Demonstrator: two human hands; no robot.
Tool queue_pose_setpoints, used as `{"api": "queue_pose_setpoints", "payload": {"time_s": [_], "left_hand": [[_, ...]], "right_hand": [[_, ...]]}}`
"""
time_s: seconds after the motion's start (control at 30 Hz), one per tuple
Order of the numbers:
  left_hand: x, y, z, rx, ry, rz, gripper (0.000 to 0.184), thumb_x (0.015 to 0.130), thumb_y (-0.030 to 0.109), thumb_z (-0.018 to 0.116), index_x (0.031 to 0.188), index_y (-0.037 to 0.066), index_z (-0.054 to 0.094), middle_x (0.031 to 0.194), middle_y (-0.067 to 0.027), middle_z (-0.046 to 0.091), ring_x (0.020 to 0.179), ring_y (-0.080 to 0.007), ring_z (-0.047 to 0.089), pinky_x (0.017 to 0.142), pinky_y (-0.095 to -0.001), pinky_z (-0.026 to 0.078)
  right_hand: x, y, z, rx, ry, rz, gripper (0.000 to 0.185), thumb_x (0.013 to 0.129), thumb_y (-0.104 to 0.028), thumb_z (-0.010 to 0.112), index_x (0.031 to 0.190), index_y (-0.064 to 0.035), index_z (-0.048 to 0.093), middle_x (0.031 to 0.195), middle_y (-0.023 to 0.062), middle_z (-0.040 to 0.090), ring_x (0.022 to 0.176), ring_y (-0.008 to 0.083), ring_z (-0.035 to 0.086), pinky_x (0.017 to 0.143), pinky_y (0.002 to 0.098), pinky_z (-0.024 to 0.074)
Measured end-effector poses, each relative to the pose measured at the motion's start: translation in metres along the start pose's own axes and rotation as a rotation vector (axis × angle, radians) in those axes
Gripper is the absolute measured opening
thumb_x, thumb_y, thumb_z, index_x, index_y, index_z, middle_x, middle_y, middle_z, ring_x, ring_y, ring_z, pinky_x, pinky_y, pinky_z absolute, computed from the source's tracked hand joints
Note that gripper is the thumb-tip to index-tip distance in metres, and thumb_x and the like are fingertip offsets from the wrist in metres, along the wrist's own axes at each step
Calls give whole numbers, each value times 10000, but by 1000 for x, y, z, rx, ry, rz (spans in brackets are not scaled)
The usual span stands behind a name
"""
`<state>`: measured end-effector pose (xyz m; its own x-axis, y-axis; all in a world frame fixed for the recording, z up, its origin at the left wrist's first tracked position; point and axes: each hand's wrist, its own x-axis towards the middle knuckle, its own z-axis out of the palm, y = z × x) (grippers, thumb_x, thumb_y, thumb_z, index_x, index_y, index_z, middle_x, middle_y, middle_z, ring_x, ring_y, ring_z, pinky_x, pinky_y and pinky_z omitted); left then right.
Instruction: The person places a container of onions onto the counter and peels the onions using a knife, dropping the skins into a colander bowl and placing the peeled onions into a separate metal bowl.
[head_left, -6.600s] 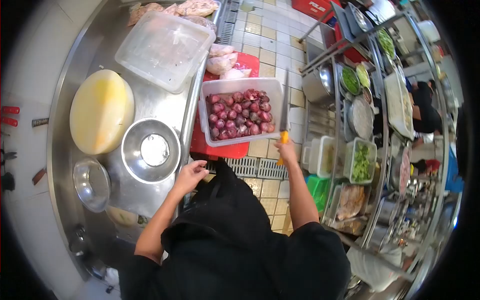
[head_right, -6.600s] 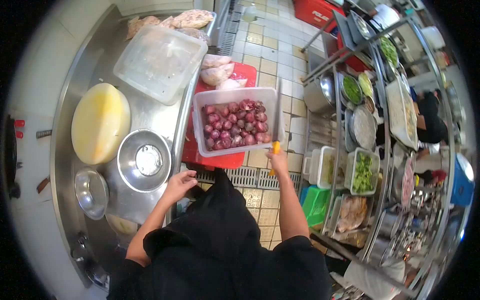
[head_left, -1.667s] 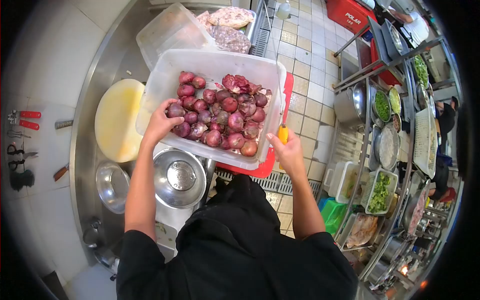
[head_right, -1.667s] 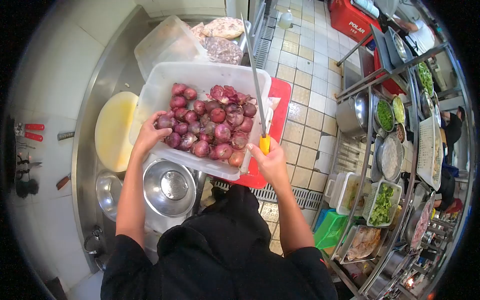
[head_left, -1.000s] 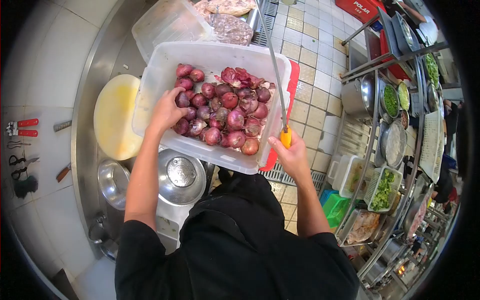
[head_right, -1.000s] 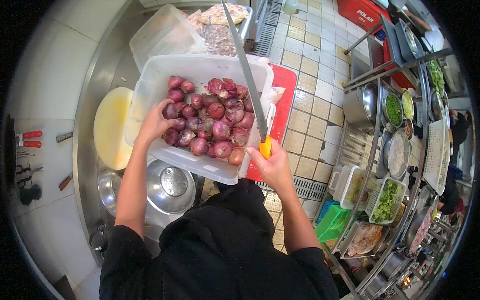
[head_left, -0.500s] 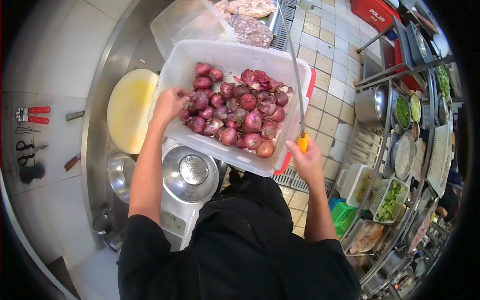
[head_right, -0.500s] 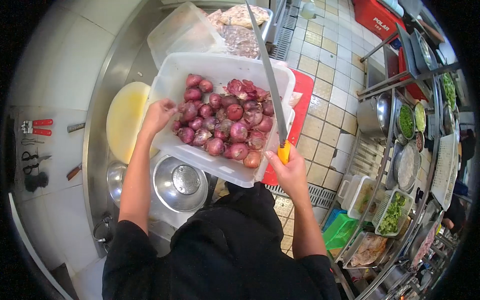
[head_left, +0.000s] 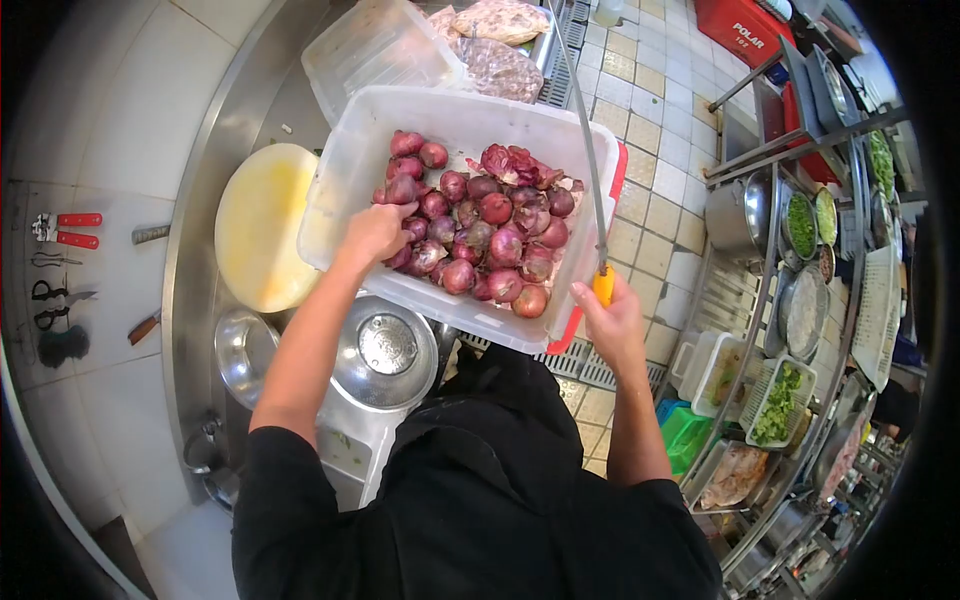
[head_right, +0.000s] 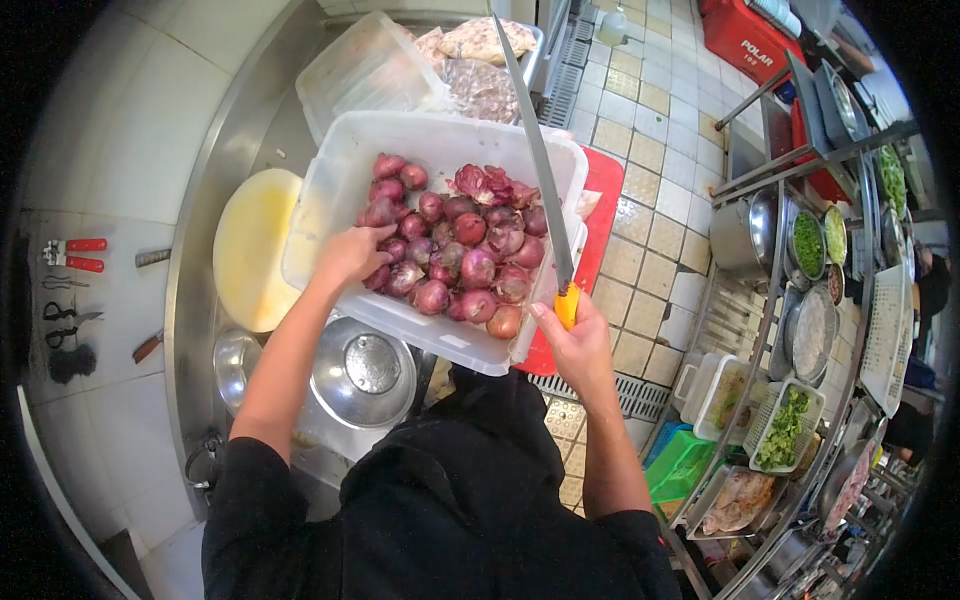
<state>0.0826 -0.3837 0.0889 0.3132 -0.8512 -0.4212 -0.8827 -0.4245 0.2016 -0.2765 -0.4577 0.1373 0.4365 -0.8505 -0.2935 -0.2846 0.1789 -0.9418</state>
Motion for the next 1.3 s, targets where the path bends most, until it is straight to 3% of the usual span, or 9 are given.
{"api": "queue_pose_setpoints", "payload": {"time_s": [0.27, 0.4, 0.5, 0.7, 0.8, 0.93, 1.03, 1.2, 1.3], "left_hand": [[37, -2, 27, 175, -85, -2, 334, 751, 281, 715, 1018, 85, 759, 943, -205, 713, 884, -376, 687, 806, -477, 546], [19, -22, -4, -309, -170, 30, 433, 699, 315, 744, 952, -37, 726, 890, -210, 718, 741, -304, 689, 719, -408, 553], [19, -35, -3, -571, -243, -136, 379, 733, 285, 743, 973, -7, 723, 923, -120, 716, 799, -231, 680, 743, -364, 548], [20, -56, 6, -1441, -414, 35, 451, 805, 124, 720, 1236, 47, 608, 1045, -48, 664, 975, -175, 635, 872, -370, 539], [-37, -15, -36, -1769, -313, 278, 540, 761, 113, 750, 1275, 74, 589, 1057, -53, 667, 977, -166, 647, 844, -325, 548], [-47, -26, -19, -940, 349, 373, 656, 725, 53, 811, 1335, 81, 570, 1124, -72, 656, 1017, -182, 637, 884, -343, 541], [-77, -5, -26, -1056, 503, 337, 621, 707, 93, 859, 1264, 12, 598, 1191, -97, 628, 1027, -202, 638, 896, -321, 526], [-132, -12, -7, -1780, 399, 233, 671, 764, -2, 788, 1381, 36, 527, 1252, -103, 605, 963, -153, 665, 838, -278, 547], [-182, -16, 20, -1661, 469, 156, 658, 768, -64, 751, 1375, 22, 513, 1146, -71, 639, 977, -165, 653, 803, -303, 562]], "right_hand": [[-5, -13, 2, -3, 21, -23, 191, 922, -172, 691, 890, -18, 583, 725, -21, 532, 678, 74, 467, 617, 273, 419], [-11, -14, -7, 18, 77, -24, 185, 917, -161, 695, 885, -20, 580, 723, -31, 526, 671, 66, 462, 603, 265, 409], [-20, -18, -13, 64, 120, 2, 175, 910, -143, 700, 866, -33, 571, 707, -45, 508, 649, 50, 442, 576, 251, 383], [-50, -43, -3, 155, 144, -117, 162, 898, -88, 687, 824, -69, 544, 664, -53, 509, 560, 32, 439, 501, 225, 351], [-62, -51, 7, 194, 78, -186, 139, 889, -76, 690, 851, -59, 557, 669, -45, 525, 586, 44, 476, 533, 224, 391], [-68, -60, 26, 93, 5, -176, 116, 903, -96, 692, 927, -23, 605, 744, -23, 583, 710, 66, 545, 645, 239, 447], [-82, -72, 48, -30, -54, -239, 170, 903, -123, 711, 986, -2, 624, 791, -13, 618, 719, 63, 553, 654, 236, 450], [-97, -50, 89, -35, -217, -326, 449, 879, -134, 726, 1271, 30, 583, 1025, 100, 665, 920, 165, 622, 833, 308, 495], [-103, -44, 115, -264, -325, -487, 539, 858, -131, 721, 1341, 26, 543, 1124, 198, 686, 1007, 282, 681, 885, 359, 503]]}}
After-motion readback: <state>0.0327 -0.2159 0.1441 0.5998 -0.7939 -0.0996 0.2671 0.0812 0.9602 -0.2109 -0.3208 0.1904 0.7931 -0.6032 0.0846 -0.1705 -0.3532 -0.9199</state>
